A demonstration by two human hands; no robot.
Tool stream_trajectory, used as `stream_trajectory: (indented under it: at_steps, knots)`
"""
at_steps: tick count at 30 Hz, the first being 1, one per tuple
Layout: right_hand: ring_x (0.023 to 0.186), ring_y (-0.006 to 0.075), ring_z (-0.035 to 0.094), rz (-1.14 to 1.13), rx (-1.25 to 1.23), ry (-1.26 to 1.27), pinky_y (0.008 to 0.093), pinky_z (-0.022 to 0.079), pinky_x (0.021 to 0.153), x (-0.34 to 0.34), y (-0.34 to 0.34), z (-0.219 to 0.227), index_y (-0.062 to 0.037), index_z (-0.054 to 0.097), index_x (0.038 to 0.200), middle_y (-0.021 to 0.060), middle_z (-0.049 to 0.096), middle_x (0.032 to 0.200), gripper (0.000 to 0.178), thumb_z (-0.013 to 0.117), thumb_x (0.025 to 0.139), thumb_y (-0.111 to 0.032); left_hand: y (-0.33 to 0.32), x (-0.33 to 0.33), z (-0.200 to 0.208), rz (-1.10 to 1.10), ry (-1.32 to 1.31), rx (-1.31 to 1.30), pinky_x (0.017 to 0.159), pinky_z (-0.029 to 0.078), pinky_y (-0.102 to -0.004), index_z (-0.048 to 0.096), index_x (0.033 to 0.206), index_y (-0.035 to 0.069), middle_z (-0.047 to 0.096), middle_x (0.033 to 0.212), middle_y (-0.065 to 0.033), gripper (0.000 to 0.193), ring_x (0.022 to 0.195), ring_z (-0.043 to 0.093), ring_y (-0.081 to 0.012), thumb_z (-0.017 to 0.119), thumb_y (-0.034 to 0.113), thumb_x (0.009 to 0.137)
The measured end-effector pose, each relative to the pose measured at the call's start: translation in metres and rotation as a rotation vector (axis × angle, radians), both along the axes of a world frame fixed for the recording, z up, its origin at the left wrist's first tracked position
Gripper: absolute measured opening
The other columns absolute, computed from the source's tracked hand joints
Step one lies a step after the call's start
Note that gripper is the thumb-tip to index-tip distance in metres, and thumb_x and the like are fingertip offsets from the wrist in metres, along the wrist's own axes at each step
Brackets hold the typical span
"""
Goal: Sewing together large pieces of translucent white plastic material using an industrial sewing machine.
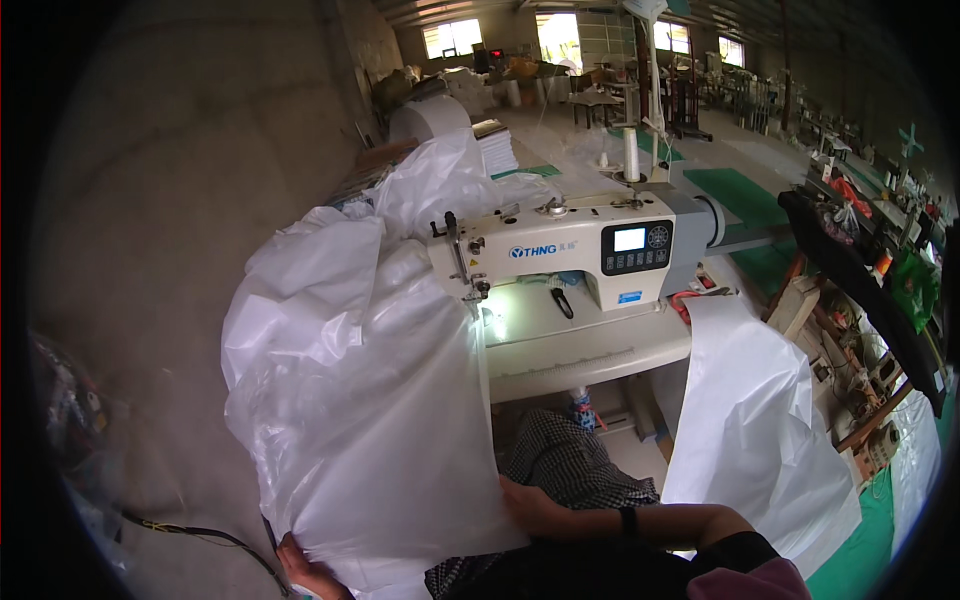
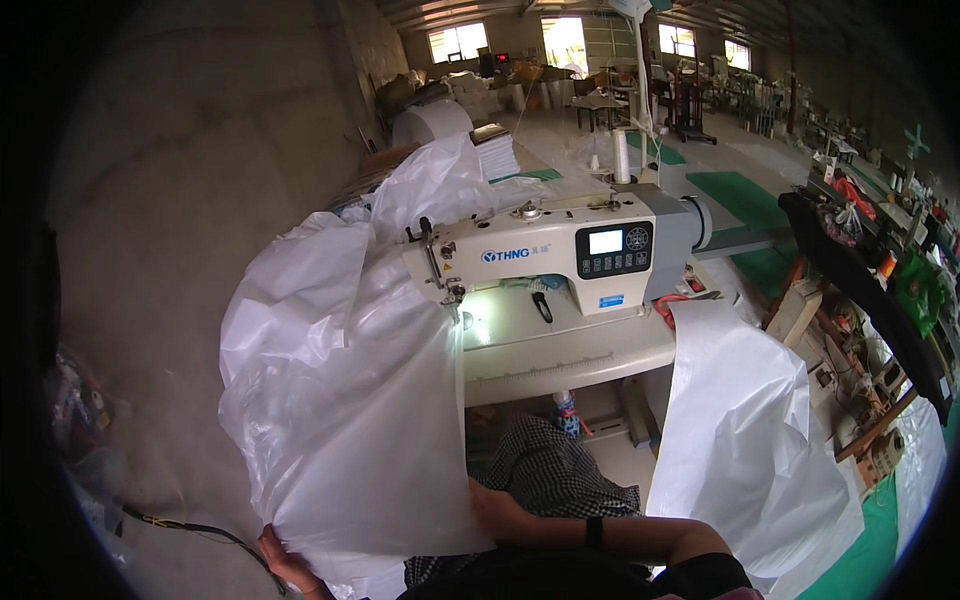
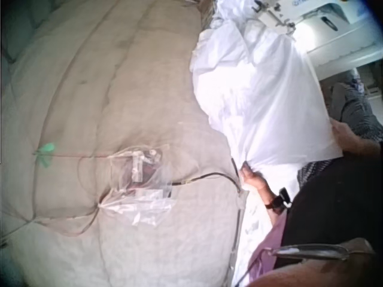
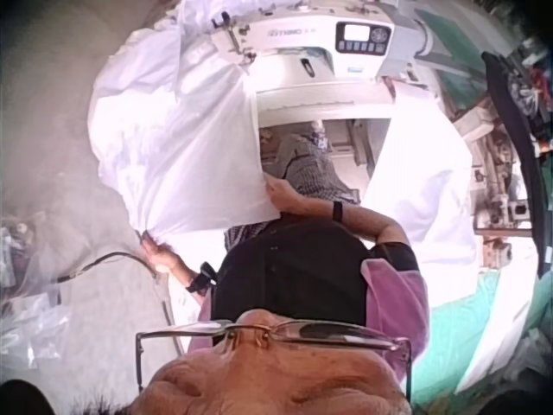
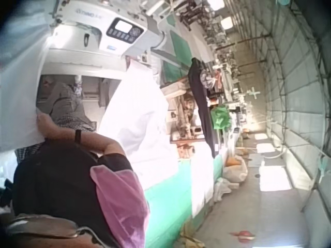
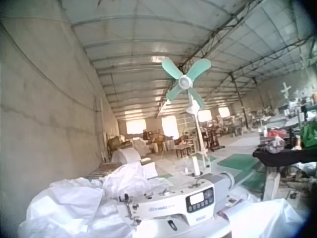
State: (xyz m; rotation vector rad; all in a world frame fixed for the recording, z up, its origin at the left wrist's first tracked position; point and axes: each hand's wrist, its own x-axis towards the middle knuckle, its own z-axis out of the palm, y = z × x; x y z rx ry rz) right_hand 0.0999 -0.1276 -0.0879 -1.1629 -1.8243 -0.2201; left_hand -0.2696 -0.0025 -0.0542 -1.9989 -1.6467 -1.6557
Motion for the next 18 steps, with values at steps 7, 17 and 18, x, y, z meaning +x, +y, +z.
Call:
stream_trajectory:
  at_steps: [7, 17, 18]
  knots:
    - [0.085, 0.0284, 0.061, -0.001, -0.788, 0.682, 0.0342, 0.051, 0.074, 0.011, 0.029, -0.017, 0.001, 0.025, 0.139, 0.0245, 0.055, 0.104, 0.048, 0.035, 0.092, -0.004, 0.033, 0.038, -0.015, -0.254, -0.702, -0.166, 0.097, 0.034, -0.0374, 0.052, 0.112, 0.0, 0.053, 0.115, -0.0127, 0.039, 0.106, 0.049, -0.0241, 0.032, 0.03, 0.098]
    - [0.036, 0.0222, 0.051, -0.451, -0.776, -0.032, 0.0389, 0.04, 0.037, 0.037, 0.066, 0.014, 0.0106, 0.019, 0.138, 0.0086, 0.056, 0.053, 0.072, 0.053, 0.082, -0.02, 0.089, 0.077, -0.002, -0.314, -0.516, -0.032, 0.107, 0.028, -0.0375, 0.04, 0.132, -0.004, 0.043, 0.135, -0.0145, 0.053, 0.124, 0.04, -0.0238, 0.022, 0.035, 0.1]
    - [0.036, 0.0222, 0.051, -0.441, -0.759, -0.01, 0.0389, 0.04, 0.037, 0.04, 0.072, 0.017, 0.0106, 0.019, 0.138, 0.0086, 0.056, 0.053, 0.072, 0.053, 0.082, -0.02, 0.095, 0.078, -0.006, -0.337, -0.504, -0.038, 0.108, 0.027, -0.0374, 0.04, 0.131, -0.004, 0.043, 0.135, -0.0146, 0.047, 0.125, 0.04, -0.0244, 0.025, 0.027, 0.1]
